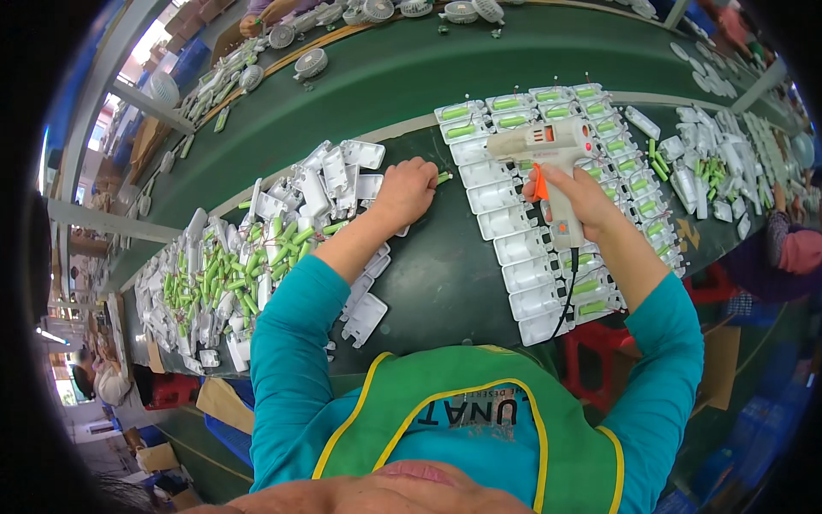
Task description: Manually assembling electronic components by applying hot glue to plastic housings and inserting batteries.
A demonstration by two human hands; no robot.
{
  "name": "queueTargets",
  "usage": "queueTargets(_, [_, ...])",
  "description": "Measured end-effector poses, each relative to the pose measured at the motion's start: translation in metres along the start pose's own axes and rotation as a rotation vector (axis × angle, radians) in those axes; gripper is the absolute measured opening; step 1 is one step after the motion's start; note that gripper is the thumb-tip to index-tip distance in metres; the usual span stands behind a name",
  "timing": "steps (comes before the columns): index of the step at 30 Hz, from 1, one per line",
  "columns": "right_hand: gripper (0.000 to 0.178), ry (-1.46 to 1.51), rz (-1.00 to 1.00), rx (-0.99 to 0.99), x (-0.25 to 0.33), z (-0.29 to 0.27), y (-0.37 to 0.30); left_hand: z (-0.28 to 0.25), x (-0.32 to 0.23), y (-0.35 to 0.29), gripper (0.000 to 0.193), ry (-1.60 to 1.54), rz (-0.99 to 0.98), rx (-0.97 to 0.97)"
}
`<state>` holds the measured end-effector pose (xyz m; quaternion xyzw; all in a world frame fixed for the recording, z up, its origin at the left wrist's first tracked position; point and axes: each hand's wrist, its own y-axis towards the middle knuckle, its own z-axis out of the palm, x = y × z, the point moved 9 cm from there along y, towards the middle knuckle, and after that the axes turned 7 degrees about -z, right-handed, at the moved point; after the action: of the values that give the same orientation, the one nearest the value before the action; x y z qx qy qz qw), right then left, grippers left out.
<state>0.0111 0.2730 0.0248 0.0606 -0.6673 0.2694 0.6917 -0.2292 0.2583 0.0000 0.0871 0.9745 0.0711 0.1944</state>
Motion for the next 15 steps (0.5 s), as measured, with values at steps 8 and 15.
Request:
queueTargets(8, [0.039,-0.046,0.025,-0.058,-0.007,-0.007,0.003,-0.024,-0.010,0.038,0.015,-0.244,-0.019,-0.161])
queueTargets(15, [0.042,-0.091,0.055,-0.049,-0.010,-0.012,0.001,0.004,-0.029,0.061,0.014,-0.123,-0.047,-0.153])
